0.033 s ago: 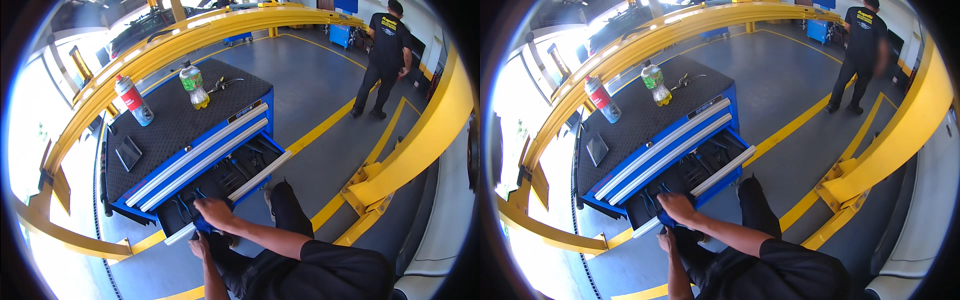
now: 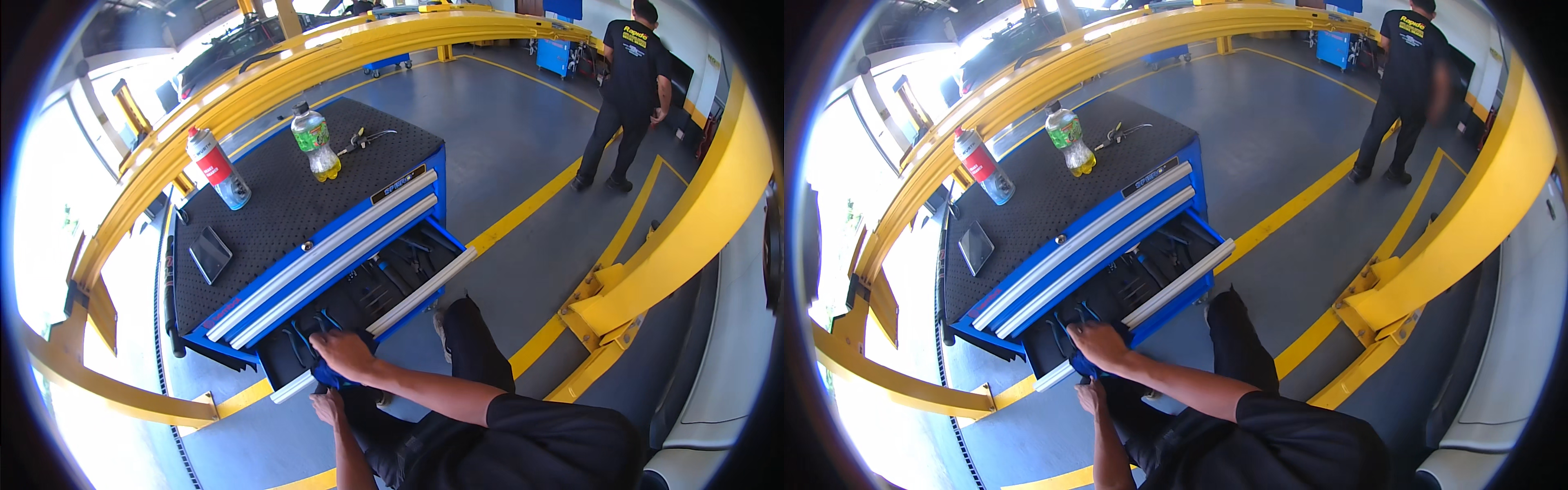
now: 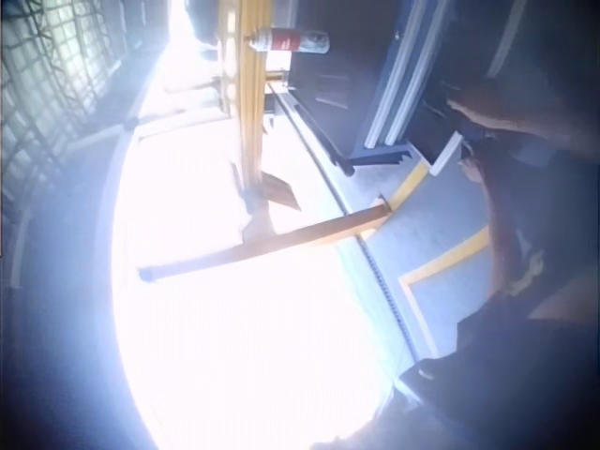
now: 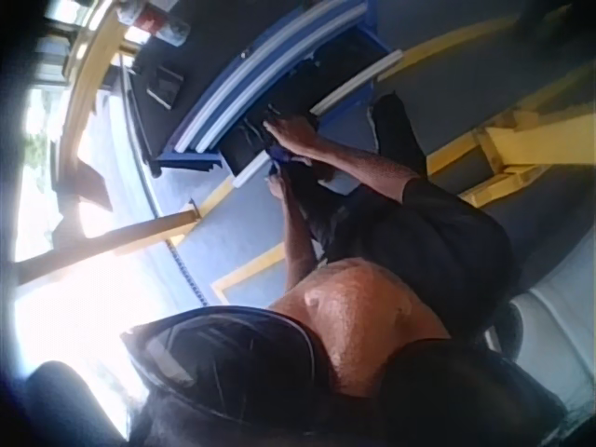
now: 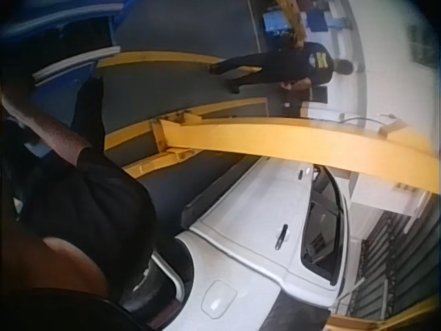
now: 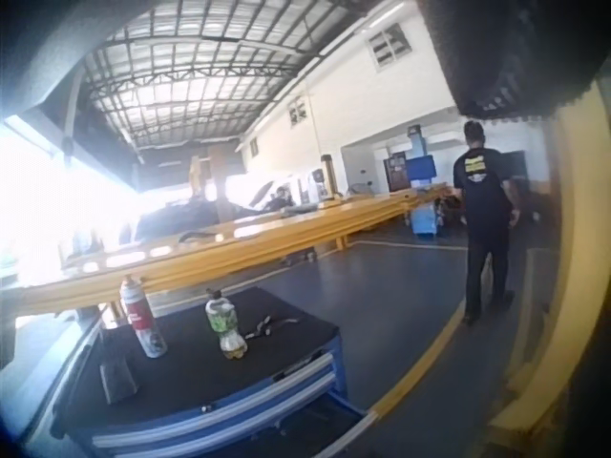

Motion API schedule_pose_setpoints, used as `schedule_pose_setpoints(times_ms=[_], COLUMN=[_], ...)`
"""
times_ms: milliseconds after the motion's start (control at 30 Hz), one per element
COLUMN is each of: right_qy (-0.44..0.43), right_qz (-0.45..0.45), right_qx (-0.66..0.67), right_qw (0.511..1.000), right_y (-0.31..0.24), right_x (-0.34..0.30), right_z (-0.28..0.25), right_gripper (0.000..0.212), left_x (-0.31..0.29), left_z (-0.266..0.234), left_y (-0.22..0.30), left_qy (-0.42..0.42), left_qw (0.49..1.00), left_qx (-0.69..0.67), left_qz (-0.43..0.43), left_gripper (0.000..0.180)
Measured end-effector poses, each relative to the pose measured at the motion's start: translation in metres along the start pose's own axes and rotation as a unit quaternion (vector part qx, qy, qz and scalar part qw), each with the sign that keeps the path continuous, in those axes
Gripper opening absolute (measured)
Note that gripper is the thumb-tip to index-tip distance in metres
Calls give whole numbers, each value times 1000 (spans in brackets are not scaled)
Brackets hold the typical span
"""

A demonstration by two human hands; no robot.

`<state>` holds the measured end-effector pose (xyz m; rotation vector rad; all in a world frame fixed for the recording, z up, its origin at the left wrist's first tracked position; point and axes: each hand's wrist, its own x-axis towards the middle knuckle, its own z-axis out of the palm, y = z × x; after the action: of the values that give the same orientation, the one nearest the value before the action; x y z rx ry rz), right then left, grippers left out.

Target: The person wipes the exterior of a blue rolling toolbox with a green cloth, then opens several drawers to wipe the interior surfaces and tool trays. The person closes the drawers and continues wiping the toolbox exterior before moving a red rolling stool nearby.

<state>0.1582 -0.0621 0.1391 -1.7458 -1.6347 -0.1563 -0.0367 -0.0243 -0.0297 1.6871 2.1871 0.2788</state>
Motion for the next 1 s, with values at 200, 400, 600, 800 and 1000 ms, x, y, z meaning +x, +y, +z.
schedule_pose_setpoints(times_ms=[200,400,600,800,1000], right_qy=[-38,54,147,211,15], right_qz=[14,63,170,80,-22], right_qx=[58,11,-112,-217,-34], right_qw=[997,997,968,950,999], right_y=[0,61,115,110,13], right_x=[15,-9,-21,-21,-34], right_z=[-12,-60,-120,-148,-46], right_gripper=[22,19,29,36,40], left_x=[10,6,5,8,1], left_z=[-1,-4,-2,-6,5], left_y=[-11,-1,-11,-14,3], left_qy=[4,4,28,1,8], left_qw=[1000,999,999,999,999], left_qx=[-6,-20,-28,-41,-27], left_qz=[5,-31,4,5,23], left_gripper=[70,85,69,88,56])
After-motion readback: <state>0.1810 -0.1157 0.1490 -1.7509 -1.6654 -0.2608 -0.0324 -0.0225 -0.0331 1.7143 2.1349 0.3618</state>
